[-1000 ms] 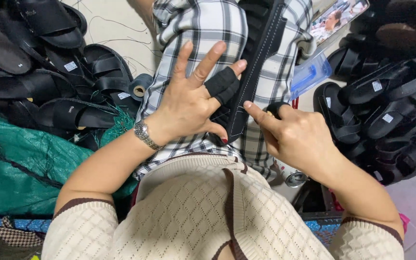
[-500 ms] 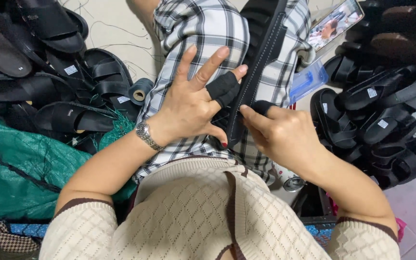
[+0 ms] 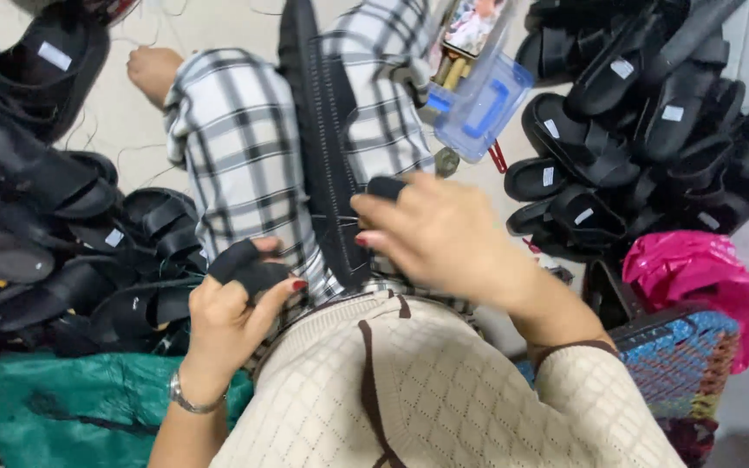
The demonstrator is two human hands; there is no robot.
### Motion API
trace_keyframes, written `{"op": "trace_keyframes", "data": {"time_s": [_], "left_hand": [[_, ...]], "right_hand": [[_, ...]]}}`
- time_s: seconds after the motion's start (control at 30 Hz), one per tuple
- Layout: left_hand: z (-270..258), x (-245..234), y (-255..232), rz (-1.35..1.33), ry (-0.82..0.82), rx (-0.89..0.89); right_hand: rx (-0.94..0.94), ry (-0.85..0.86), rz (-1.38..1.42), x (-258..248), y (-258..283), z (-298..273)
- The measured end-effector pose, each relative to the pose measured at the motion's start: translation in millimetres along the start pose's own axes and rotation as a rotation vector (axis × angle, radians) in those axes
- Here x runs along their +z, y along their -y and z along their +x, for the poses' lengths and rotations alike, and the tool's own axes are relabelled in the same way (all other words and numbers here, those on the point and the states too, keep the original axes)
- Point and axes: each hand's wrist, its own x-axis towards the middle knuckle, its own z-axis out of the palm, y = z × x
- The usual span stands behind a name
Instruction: A person is hand-sewing the straps of black sandals onto the soles while sitting on the floor.
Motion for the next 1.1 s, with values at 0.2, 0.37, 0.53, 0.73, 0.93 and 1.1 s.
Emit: {"op": "trace_keyframes", "data": {"time_s": [0.2,0.37,0.53,0.73,0.93,1.1], "left_hand": [[7,8,1,0.112,-0.018,-0.034],[12,23,23,0.307,-0.149,0.216],[-3,22,39,0.375,-0.132,0.207],[-12,20,45,0.463,-0.097,0.178],[-22,14,40,0.468,-0.011,0.081],[-25,16,44,0.447,-0.043,0.047]], "right_hand": [[0.473,-0.260,0.484,63,-144,-36],[1.269,-0.130,0.523,262,-294,-107],[1.357,-0.238,0.818,315,-293,-100],[1.397,-0.420,0.826,327,-307,-80],[1.376,-0.683,0.917,330,-340,-61],[1.526,-0.628,0.922,307,-329,-32]]}}
